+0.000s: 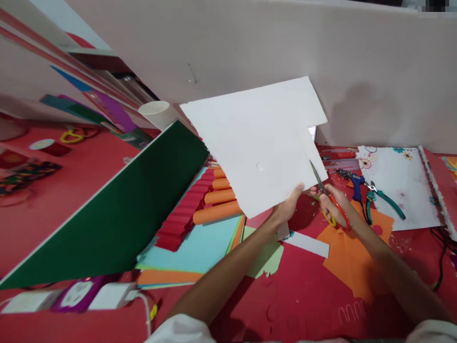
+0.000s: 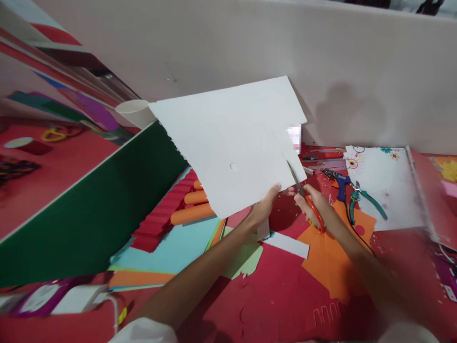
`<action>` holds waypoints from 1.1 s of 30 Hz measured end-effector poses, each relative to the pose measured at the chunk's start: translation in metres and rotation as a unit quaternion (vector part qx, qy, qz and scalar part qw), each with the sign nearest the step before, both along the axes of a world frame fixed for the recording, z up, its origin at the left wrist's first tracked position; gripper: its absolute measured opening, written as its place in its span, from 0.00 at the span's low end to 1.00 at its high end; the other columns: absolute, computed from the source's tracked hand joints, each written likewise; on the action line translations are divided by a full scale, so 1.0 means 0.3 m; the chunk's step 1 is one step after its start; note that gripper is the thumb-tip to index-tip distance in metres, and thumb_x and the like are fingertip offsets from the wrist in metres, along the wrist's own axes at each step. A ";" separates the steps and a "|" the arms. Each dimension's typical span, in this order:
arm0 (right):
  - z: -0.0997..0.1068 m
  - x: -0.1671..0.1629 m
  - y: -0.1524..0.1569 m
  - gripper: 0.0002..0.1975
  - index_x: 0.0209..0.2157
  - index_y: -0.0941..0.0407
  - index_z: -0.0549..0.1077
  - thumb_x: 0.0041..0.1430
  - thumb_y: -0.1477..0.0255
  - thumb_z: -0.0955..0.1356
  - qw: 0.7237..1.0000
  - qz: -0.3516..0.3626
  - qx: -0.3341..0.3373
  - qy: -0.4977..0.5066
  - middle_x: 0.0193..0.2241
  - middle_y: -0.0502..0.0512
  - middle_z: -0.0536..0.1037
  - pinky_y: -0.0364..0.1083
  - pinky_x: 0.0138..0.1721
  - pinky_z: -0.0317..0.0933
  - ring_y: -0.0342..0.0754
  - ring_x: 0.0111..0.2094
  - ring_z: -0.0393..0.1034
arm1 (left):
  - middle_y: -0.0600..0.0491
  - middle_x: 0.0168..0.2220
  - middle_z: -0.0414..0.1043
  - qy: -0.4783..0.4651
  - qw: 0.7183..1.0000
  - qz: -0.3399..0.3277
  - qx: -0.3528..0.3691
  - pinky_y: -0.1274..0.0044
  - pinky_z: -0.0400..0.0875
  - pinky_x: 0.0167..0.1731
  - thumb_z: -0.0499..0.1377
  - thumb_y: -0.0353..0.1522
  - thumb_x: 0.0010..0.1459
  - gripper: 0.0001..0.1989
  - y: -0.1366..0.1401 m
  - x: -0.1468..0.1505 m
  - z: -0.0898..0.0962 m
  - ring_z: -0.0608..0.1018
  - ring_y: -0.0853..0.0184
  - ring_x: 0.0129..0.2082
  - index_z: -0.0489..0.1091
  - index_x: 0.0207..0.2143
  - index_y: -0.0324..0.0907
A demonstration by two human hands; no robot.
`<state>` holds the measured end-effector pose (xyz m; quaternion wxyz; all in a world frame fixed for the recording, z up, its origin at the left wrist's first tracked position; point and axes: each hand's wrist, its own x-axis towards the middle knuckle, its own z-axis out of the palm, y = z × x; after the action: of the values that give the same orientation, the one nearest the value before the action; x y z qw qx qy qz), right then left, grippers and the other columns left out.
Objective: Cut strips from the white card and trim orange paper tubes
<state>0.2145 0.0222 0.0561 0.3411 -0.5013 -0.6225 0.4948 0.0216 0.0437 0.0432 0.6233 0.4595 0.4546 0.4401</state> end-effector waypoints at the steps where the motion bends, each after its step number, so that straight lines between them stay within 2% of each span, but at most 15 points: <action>1: 0.010 0.004 0.005 0.18 0.47 0.49 0.73 0.70 0.49 0.68 0.999 0.017 -0.025 0.013 0.21 0.47 0.71 0.43 0.20 0.56 0.41 0.19 0.65 | 0.43 0.45 0.86 -0.007 1.000 -0.005 -0.007 0.59 0.61 0.71 0.57 0.62 0.59 0.32 0.003 -0.003 0.001 0.81 0.50 0.58 0.81 0.39 0.45; 3: 0.025 0.011 0.011 0.20 0.51 0.49 0.70 0.67 0.51 0.71 0.996 0.045 -0.065 0.033 0.23 0.45 0.71 0.43 0.22 0.58 0.42 0.21 0.65 | 0.43 0.44 0.86 -0.013 1.000 -0.011 -0.014 0.59 0.64 0.70 0.57 0.63 0.58 0.33 0.010 -0.011 -0.001 0.81 0.49 0.59 0.81 0.41 0.44; 6: 0.032 0.011 0.008 0.27 0.58 0.49 0.63 0.66 0.51 0.72 0.993 0.058 -0.090 0.055 0.27 0.44 0.71 0.42 0.23 0.61 0.41 0.22 0.64 | 0.43 0.44 0.86 -0.001 1.000 -0.002 -0.006 0.59 0.66 0.69 0.57 0.64 0.58 0.35 0.022 -0.021 -0.010 0.81 0.49 0.60 0.82 0.43 0.44; 9: 0.021 0.003 -0.003 0.34 0.65 0.47 0.53 0.68 0.49 0.69 0.990 0.067 -0.083 0.093 0.33 0.46 0.73 0.42 0.25 0.63 0.42 0.26 0.66 | 0.42 0.47 0.85 0.005 1.000 0.003 -0.007 0.59 0.68 0.67 0.56 0.65 0.58 0.36 0.027 -0.027 -0.015 0.81 0.49 0.59 0.82 0.44 0.44; 12: 0.008 -0.005 -0.014 0.36 0.69 0.45 0.47 0.71 0.47 0.66 0.991 0.074 -0.046 0.104 0.35 0.48 0.72 0.43 0.28 0.64 0.43 0.28 0.66 | 0.42 0.49 0.85 0.014 1.000 0.012 0.008 0.60 0.67 0.67 0.57 0.64 0.58 0.35 0.026 -0.033 -0.001 0.82 0.49 0.57 0.83 0.41 0.44; 16: 0.005 -0.008 -0.025 0.36 0.70 0.46 0.48 0.72 0.45 0.64 0.996 0.076 -0.004 0.047 0.37 0.49 0.71 0.46 0.31 0.66 0.44 0.28 0.66 | 0.44 0.46 0.86 0.066 0.996 0.023 0.055 0.61 0.60 0.71 0.57 0.61 0.60 0.31 0.027 -0.046 0.021 0.79 0.49 0.61 0.83 0.39 0.44; 19: 0.015 -0.012 -0.032 0.37 0.72 0.47 0.48 0.72 0.44 0.62 0.998 0.063 -0.002 0.006 0.34 0.49 0.70 0.47 0.31 0.65 0.45 0.27 0.65 | 0.45 0.44 0.86 0.096 0.993 0.011 0.066 0.61 0.58 0.72 0.56 0.60 0.62 0.31 0.033 -0.055 0.017 0.79 0.51 0.61 0.83 0.38 0.44; 23: 0.035 -0.018 -0.037 0.39 0.72 0.50 0.48 0.72 0.42 0.61 0.998 0.055 -0.010 -0.007 0.30 0.48 0.67 0.47 0.28 0.63 0.47 0.25 0.62 | 0.46 0.43 0.86 0.101 0.992 -0.034 0.071 0.63 0.59 0.71 0.53 0.59 0.64 0.31 0.036 -0.060 0.007 0.81 0.51 0.58 0.83 0.34 0.46; 27: 0.047 -0.020 -0.042 0.40 0.72 0.51 0.46 0.72 0.42 0.60 0.998 0.057 -0.020 0.013 0.28 0.48 0.66 0.47 0.24 0.60 0.48 0.24 0.61 | 0.47 0.43 0.86 0.101 0.991 -0.045 0.073 0.62 0.58 0.71 0.54 0.58 0.65 0.29 0.025 -0.053 0.018 0.82 0.50 0.56 0.83 0.32 0.47; 33: 0.019 -0.008 -0.033 0.38 0.71 0.48 0.47 0.72 0.42 0.61 0.998 0.052 -0.009 0.017 0.27 0.46 0.65 0.44 0.24 0.58 0.45 0.23 0.61 | 0.47 0.43 0.86 0.089 0.991 -0.057 0.080 0.64 0.63 0.68 0.54 0.60 0.64 0.30 0.015 -0.037 0.036 0.83 0.51 0.52 0.82 0.31 0.47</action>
<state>0.2121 0.0123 0.0618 0.3210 -0.4627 -0.6372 0.5261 0.0104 0.0482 0.0540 0.5656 0.5703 0.4450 0.3960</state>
